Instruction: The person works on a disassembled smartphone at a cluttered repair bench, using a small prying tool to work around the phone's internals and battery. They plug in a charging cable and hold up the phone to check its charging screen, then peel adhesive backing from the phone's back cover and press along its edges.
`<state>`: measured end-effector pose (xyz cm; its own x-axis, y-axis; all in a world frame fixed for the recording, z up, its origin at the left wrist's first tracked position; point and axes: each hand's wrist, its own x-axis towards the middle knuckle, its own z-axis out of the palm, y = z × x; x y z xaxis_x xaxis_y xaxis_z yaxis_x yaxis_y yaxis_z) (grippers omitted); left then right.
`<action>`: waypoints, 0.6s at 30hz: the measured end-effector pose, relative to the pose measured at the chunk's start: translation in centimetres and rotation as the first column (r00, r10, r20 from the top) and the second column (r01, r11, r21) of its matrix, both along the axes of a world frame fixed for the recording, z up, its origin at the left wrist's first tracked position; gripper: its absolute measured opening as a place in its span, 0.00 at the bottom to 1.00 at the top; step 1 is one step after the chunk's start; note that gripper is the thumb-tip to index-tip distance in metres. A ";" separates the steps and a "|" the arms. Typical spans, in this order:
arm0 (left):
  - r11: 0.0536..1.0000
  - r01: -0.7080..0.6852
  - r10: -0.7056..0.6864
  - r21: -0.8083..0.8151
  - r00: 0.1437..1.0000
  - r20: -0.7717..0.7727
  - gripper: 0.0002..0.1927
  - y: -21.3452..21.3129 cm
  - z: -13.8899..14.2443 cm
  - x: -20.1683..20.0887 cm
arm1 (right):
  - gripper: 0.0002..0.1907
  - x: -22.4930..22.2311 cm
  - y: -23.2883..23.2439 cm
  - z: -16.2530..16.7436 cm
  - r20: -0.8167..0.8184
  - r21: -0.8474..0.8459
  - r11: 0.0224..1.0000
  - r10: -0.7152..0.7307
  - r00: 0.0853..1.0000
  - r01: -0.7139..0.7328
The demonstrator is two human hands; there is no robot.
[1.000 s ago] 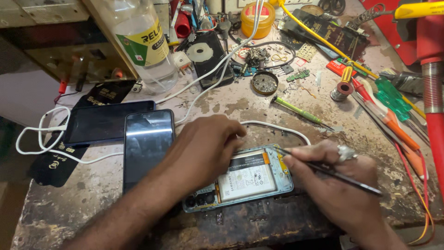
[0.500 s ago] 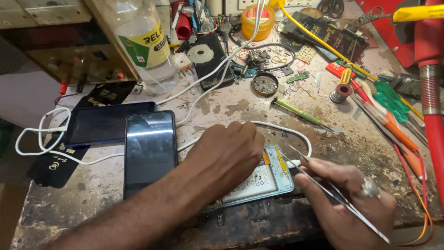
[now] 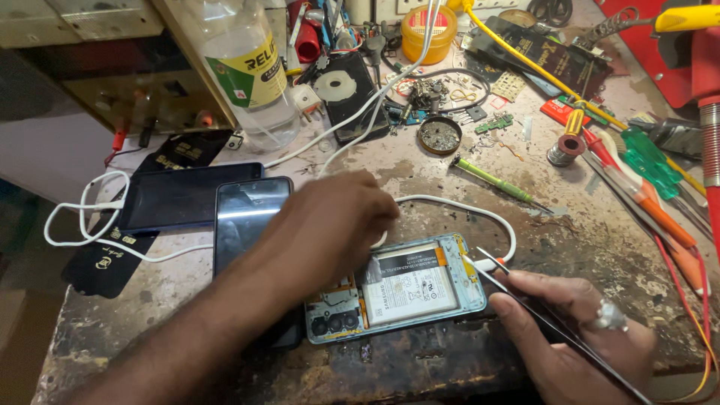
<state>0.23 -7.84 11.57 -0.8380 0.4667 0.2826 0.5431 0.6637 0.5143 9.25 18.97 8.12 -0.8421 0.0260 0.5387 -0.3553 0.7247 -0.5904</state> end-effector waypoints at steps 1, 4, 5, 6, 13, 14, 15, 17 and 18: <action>0.998 0.044 -0.043 -0.034 0.999 0.016 0.06 0.3 0.0 0.1 | 0.14 0.1 0.0 0.0 0.010 -0.007 1.000 0.028 1.000 -0.028; 0.992 0.038 -0.023 -0.124 0.992 0.123 0.06 1.1 0.1 0.4 | 0.15 0.4 0.0 0.4 0.004 0.028 0.991 0.127 0.992 -0.127; 0.989 0.036 -0.020 -0.142 0.994 0.110 0.06 1.3 0.2 0.5 | 0.15 0.5 0.1 0.6 -0.020 0.080 0.983 0.165 0.986 -0.162; 0.986 0.035 -0.019 -0.161 0.995 0.096 0.06 1.6 0.4 0.6 | 0.15 0.4 0.1 0.8 -0.042 0.133 0.972 0.201 0.979 -0.194; 0.938 0.060 -0.105 -0.342 0.988 -0.114 0.05 3.1 0.5 0.8 | 0.18 -0.1 -1.0 1.0 -0.179 0.442 0.864 0.349 0.920 -0.242; 0.922 0.071 -0.126 -0.380 0.984 -0.122 0.05 3.3 0.5 0.8 | 0.18 -0.1 -1.2 1.0 -0.182 0.442 0.868 0.334 0.925 -0.226; 0.905 0.082 -0.149 -0.418 0.980 -0.130 0.05 3.4 0.5 0.8 | 0.17 0.0 -1.4 1.0 -0.186 0.442 0.872 0.318 0.930 -0.210; 0.881 0.093 -0.199 -0.463 0.963 -0.185 0.05 3.7 0.5 0.8 | 0.18 0.1 -1.6 1.1 -0.194 0.433 0.874 0.328 0.924 -0.220; 0.878 0.093 -0.225 -0.470 0.946 -0.232 0.05 3.8 0.4 1.0 | 0.18 0.2 -1.7 1.2 -0.199 0.429 0.875 0.333 0.922 -0.223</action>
<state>1.19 -4.06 11.95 -0.6620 0.7178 0.2156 0.7351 0.6780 0.0000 9.43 17.23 9.32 -0.6117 -0.4464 0.6531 -0.6763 0.7234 -0.1389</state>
